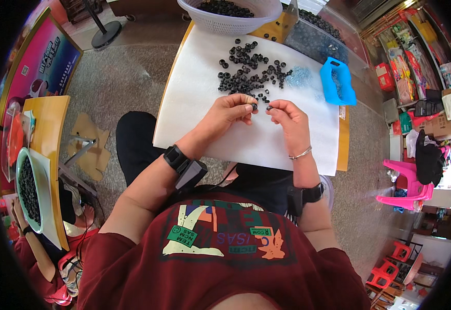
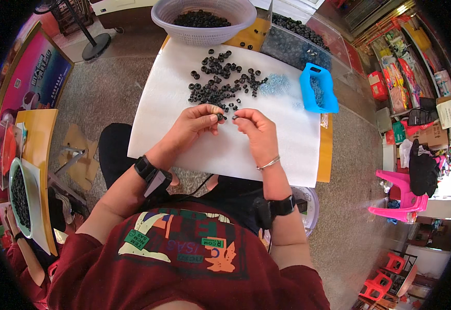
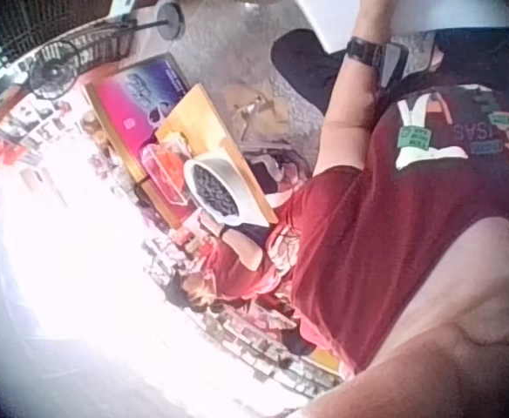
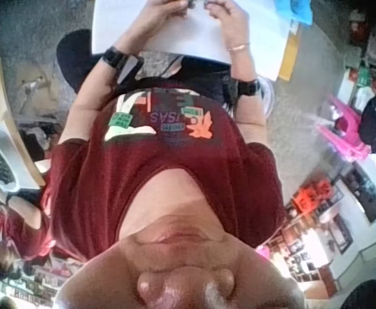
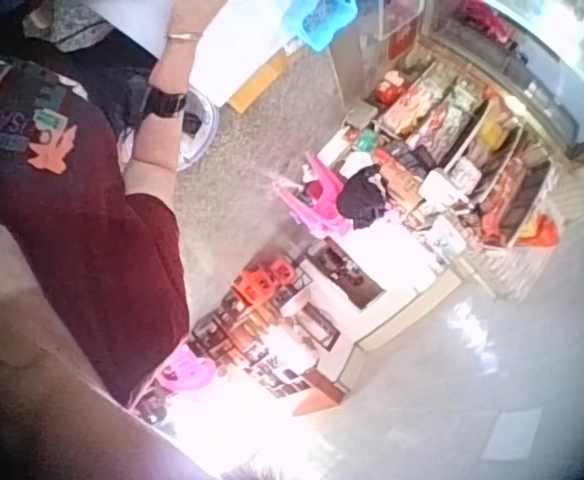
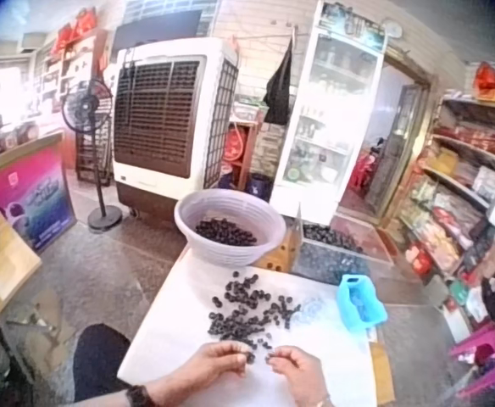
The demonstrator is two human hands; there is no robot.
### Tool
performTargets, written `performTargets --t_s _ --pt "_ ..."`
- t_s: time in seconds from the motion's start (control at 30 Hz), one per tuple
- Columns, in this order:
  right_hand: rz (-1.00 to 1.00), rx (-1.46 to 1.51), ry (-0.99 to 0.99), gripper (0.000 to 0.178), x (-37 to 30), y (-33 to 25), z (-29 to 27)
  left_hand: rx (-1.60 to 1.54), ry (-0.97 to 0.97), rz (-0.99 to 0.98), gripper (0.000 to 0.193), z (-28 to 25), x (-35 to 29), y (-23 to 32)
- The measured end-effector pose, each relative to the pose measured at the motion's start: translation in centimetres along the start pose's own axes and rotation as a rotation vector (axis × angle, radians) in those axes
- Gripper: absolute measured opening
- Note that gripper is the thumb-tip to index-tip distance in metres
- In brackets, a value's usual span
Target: Assemble small black plastic components by hand on a padded surface.
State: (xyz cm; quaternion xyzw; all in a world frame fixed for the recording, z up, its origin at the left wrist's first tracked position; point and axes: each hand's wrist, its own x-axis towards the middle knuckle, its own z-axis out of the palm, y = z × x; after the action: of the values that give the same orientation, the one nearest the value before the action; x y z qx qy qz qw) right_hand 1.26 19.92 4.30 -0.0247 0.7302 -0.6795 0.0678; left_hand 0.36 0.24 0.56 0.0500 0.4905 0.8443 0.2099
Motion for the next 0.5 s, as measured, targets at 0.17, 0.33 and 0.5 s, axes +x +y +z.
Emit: performTargets --t_s 0.17,0.33,0.5 --pt "-0.100 0.031 -0.002 0.016 -0.2 0.1 2.5 -0.051 -0.027 0.044 0.018 0.1 -0.2 0.2" --pt "-0.181 -0.110 0.045 0.015 -0.3 0.1 3.0 -0.063 -0.025 0.016 0.018 0.1 -0.2 0.3" --pt "-0.399 -0.430 0.110 0.012 -0.6 -0.5 3.5 -0.059 -0.040 0.022 0.018 -0.1 -0.2 0.2"
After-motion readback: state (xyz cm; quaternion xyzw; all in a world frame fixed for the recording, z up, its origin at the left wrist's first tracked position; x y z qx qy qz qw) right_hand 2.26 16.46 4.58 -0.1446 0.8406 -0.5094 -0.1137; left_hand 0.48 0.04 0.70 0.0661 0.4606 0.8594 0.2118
